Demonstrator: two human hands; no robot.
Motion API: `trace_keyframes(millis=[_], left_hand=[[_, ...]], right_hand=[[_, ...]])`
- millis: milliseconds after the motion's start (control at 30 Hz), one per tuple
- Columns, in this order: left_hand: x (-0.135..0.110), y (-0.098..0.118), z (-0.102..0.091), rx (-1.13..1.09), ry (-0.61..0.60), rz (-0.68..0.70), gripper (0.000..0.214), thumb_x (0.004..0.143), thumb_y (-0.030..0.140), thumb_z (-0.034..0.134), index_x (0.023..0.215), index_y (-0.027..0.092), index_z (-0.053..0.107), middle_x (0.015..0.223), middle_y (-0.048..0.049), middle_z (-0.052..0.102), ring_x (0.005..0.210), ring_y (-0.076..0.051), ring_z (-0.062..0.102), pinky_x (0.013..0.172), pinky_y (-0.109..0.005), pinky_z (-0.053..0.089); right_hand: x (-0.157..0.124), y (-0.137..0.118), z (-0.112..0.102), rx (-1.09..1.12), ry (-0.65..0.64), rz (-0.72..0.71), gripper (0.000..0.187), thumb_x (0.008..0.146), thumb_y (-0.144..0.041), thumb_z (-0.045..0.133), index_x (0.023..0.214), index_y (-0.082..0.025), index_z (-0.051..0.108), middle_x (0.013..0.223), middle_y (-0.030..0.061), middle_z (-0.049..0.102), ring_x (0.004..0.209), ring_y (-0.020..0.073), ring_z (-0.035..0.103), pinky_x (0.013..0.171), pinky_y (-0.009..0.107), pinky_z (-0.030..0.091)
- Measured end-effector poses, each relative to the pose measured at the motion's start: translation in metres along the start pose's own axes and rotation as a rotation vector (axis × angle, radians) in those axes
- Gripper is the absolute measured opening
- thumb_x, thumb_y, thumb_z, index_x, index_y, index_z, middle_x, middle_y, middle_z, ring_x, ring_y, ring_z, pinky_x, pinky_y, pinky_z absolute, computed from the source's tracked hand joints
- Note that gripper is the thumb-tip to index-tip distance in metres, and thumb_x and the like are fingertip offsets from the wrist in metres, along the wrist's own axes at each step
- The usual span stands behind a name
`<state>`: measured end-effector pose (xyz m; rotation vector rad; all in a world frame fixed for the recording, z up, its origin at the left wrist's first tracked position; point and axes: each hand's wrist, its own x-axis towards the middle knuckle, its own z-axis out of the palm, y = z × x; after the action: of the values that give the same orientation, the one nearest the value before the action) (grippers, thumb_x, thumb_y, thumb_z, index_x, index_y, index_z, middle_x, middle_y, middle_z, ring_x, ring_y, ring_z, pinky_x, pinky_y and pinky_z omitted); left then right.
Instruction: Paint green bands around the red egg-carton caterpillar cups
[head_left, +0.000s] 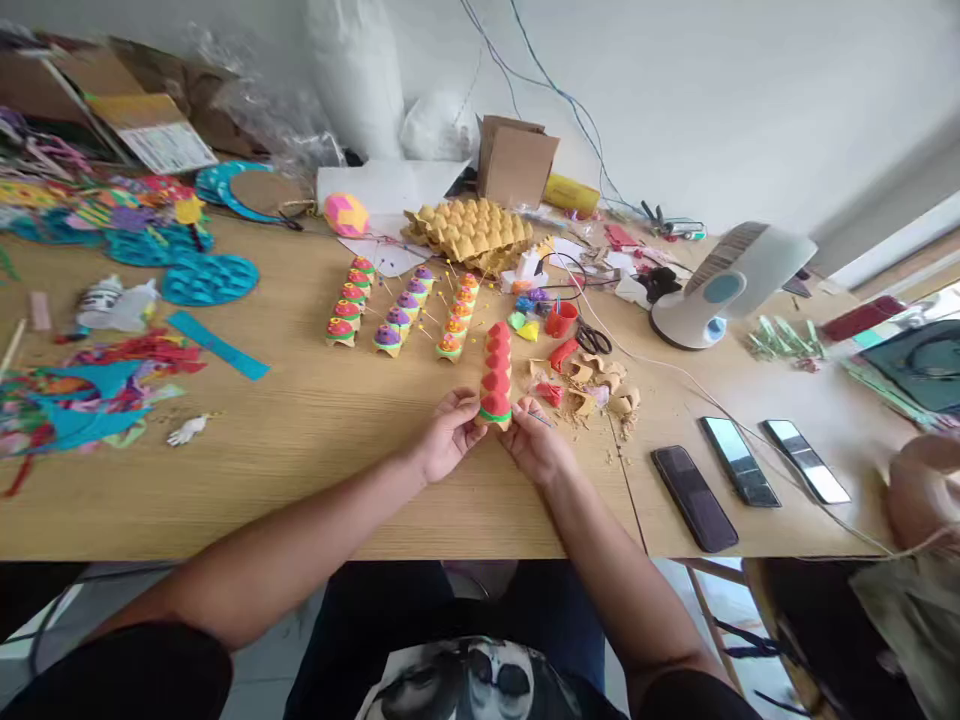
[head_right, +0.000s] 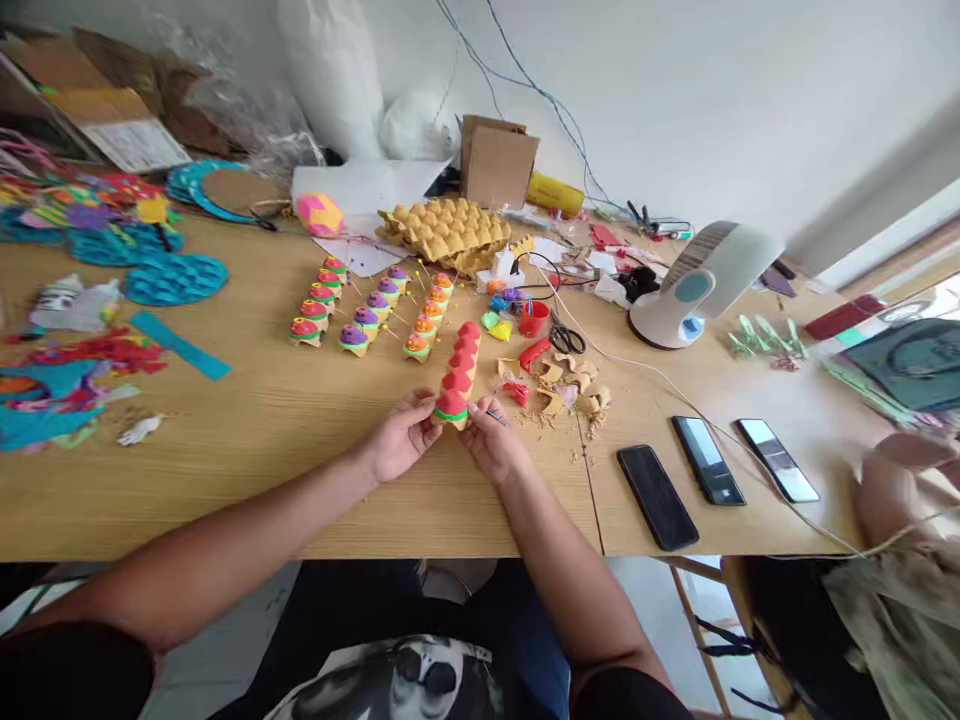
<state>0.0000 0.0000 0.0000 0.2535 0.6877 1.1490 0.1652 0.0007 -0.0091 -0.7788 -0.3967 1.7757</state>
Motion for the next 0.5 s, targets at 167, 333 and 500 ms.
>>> trace_keyframes(millis=[167,333,500], left_hand=[[0.0004,0.0011,-0.0015,-0.010,-0.025,-0.003,0.019,0.090,0.003,0.069,0.100,0.018,0.061,0.084,0.0009,0.074,0.066,-0.009,0.072,0.061,-0.018,0.062],[-0.0001,0.0021,-0.0010,0.009,-0.036,0.010,0.025,0.088,0.001,0.070,0.102,0.018,0.060,0.095,-0.0018,0.078,0.073,-0.009,0.075,0.067,-0.017,0.062],[0.0006,0.0009,-0.0015,0.035,-0.025,0.036,0.032,0.085,0.001,0.074,0.103,0.020,0.057,0.090,0.0013,0.077,0.073,-0.008,0.074,0.067,-0.015,0.060]], right_hand=[[-0.0016,-0.0025,0.0011,-0.024,0.008,0.013,0.043,0.069,-0.020,0.096,0.076,-0.023,0.053,0.064,-0.0101,0.060,0.058,0.0059,0.057,0.055,0.016,0.048],[-0.0060,-0.0057,0.0041,-0.059,-0.017,0.005,0.040,0.071,-0.021,0.095,0.077,-0.023,0.056,0.068,-0.0088,0.062,0.061,0.0070,0.057,0.057,0.017,0.049],[-0.0079,-0.0049,0.0065,-0.073,-0.010,-0.030,0.046,0.063,-0.018,0.098,0.079,-0.023,0.055,0.071,-0.0093,0.061,0.065,0.0059,0.058,0.060,0.015,0.049]])
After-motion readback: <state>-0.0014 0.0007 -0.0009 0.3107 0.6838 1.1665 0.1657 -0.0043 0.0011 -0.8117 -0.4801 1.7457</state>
